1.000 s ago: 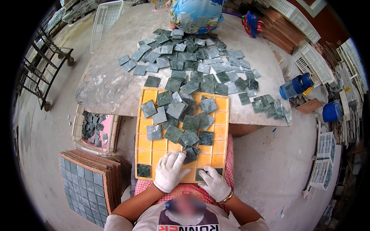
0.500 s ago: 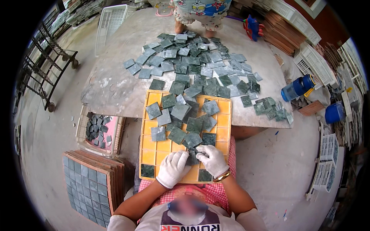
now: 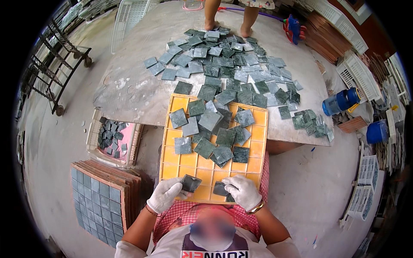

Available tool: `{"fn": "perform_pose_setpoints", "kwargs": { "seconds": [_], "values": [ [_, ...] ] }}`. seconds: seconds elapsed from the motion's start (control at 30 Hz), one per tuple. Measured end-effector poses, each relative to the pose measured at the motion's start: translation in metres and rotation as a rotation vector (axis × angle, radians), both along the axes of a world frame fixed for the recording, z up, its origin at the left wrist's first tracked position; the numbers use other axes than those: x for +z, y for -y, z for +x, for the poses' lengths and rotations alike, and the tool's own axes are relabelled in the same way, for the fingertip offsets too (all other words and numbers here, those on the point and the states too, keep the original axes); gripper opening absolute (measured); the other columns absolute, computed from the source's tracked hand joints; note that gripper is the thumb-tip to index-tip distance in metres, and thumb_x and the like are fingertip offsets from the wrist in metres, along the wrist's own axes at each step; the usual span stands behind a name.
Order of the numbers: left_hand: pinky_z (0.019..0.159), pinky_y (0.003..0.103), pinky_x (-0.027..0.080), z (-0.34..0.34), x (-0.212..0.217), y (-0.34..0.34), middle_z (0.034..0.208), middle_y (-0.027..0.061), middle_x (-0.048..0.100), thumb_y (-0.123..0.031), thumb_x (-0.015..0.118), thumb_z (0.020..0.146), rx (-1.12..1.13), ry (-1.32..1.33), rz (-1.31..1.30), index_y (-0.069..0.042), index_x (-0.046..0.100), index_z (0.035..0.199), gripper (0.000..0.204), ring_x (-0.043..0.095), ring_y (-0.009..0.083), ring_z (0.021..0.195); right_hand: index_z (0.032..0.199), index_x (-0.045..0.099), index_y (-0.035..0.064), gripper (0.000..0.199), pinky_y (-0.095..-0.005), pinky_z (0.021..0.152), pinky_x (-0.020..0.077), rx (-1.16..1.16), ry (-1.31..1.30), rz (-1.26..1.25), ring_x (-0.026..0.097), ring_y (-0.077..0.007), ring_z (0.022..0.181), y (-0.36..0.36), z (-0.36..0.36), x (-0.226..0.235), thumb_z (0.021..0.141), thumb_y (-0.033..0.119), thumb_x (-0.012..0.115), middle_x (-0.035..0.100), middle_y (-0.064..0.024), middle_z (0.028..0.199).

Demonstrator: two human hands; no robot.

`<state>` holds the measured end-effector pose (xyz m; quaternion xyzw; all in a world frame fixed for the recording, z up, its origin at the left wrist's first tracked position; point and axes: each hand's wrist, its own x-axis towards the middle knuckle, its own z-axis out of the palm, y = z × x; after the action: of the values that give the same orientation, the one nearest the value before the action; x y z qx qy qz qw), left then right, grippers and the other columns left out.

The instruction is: The person places small square tiles into a yellow grid frame, arranging them one by one to form a mosaic sheet. The person flips the frame to check the arrangement and continues filling empty slots with tiles from a nearby pile.

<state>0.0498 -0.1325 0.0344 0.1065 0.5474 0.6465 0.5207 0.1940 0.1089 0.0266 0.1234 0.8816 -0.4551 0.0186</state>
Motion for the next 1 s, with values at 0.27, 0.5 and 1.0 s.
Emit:
{"fn": "perform_pose_setpoints", "kwargs": {
  "seconds": [0.27,0.5,1.0],
  "values": [
    [0.07,0.024,0.052,0.002,-0.011,0.007,0.101,0.0095,0.063,-0.023,0.046,0.097,0.063,0.023,-0.062,0.005,0.048,0.127,0.041,0.063,0.0135,0.079,0.102,0.061,0.0085,0.031,-0.0364,0.071,0.0503,0.01,-0.035,0.326,0.061,-0.0254,0.085,0.024,0.01,-0.001,0.074,0.018,0.07,0.057,-0.0062,0.096],
    [0.066,0.023,0.052,0.003,-0.012,0.011,0.095,0.0103,0.064,-0.023,0.047,0.095,0.116,0.012,-0.054,0.007,0.05,0.123,0.041,0.064,0.0138,0.074,0.101,0.061,0.0105,0.031,-0.0366,0.072,0.0502,-0.012,-0.021,0.335,0.061,-0.0257,0.083,0.03,0.009,0.003,0.073,0.019,0.071,0.057,-0.0066,0.096],
    [0.065,0.02,0.05,0.013,-0.015,0.016,0.092,0.0079,0.063,-0.023,0.043,0.097,0.099,0.046,-0.042,0.005,0.053,0.12,0.037,0.061,0.0104,0.073,0.107,0.061,0.0069,0.033,-0.0365,0.069,0.0509,-0.033,-0.108,0.232,0.063,-0.0286,0.082,0.009,0.003,-0.005,0.079,0.023,0.068,0.061,-0.011,0.1]
  ]
}}
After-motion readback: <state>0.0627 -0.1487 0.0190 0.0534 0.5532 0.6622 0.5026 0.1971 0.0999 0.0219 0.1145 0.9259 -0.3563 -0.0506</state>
